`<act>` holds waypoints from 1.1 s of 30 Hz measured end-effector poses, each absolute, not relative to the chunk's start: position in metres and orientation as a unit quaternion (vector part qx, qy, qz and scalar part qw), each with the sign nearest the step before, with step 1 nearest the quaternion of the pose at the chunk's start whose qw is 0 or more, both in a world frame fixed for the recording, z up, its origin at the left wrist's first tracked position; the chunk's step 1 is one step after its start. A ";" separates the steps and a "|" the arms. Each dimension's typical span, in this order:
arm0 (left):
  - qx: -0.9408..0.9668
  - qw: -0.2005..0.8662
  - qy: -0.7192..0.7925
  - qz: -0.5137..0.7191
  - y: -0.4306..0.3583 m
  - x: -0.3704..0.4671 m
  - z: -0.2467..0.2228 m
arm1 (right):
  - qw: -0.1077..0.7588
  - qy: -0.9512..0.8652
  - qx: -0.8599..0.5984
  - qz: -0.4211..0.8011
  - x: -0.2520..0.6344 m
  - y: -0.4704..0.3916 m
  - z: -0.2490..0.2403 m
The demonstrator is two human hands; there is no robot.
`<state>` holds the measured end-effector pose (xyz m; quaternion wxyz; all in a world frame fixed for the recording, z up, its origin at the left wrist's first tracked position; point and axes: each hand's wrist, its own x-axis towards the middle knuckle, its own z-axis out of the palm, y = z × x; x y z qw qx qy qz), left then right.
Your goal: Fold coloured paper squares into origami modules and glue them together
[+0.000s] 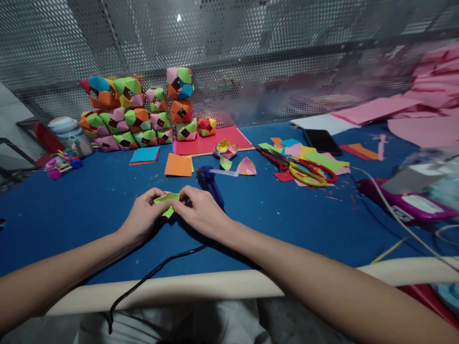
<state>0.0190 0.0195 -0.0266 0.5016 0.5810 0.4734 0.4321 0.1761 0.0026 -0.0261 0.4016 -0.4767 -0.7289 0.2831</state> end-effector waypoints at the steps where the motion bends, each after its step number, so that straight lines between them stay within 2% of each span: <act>1: 0.589 0.504 0.473 0.418 0.019 0.019 -0.026 | 0.408 -0.730 -0.474 0.276 0.176 0.003 -0.026; 9: 0.694 0.462 0.460 0.304 0.020 0.017 -0.024 | 0.453 -0.767 -0.408 0.201 0.177 0.004 -0.030; 13: 0.681 0.477 0.462 0.308 0.021 0.017 -0.024 | 0.450 -0.775 -0.407 0.174 0.177 0.004 -0.033; 18: 0.632 0.538 0.440 0.343 0.019 0.018 -0.022 | 0.401 -0.812 -0.410 0.106 0.185 -0.007 -0.014; 21: 0.600 0.564 0.436 0.363 0.018 0.018 -0.022 | 0.326 -0.841 -0.428 0.061 0.199 -0.018 0.009; 24: 0.577 0.579 0.441 0.370 0.019 0.018 -0.022 | 0.175 -0.850 -0.497 0.035 0.222 -0.022 0.024; 26: 0.573 0.585 0.445 0.364 0.021 0.018 -0.024 | 0.118 -0.826 -0.551 0.025 0.237 -0.016 0.024; 29: 0.580 0.584 0.440 0.360 0.022 0.017 -0.026 | 0.151 -0.770 -0.619 0.019 0.249 0.002 0.012; 33: 0.584 0.576 0.436 0.369 0.021 0.017 -0.026 | 0.229 -0.770 -0.585 0.108 0.241 0.029 -0.010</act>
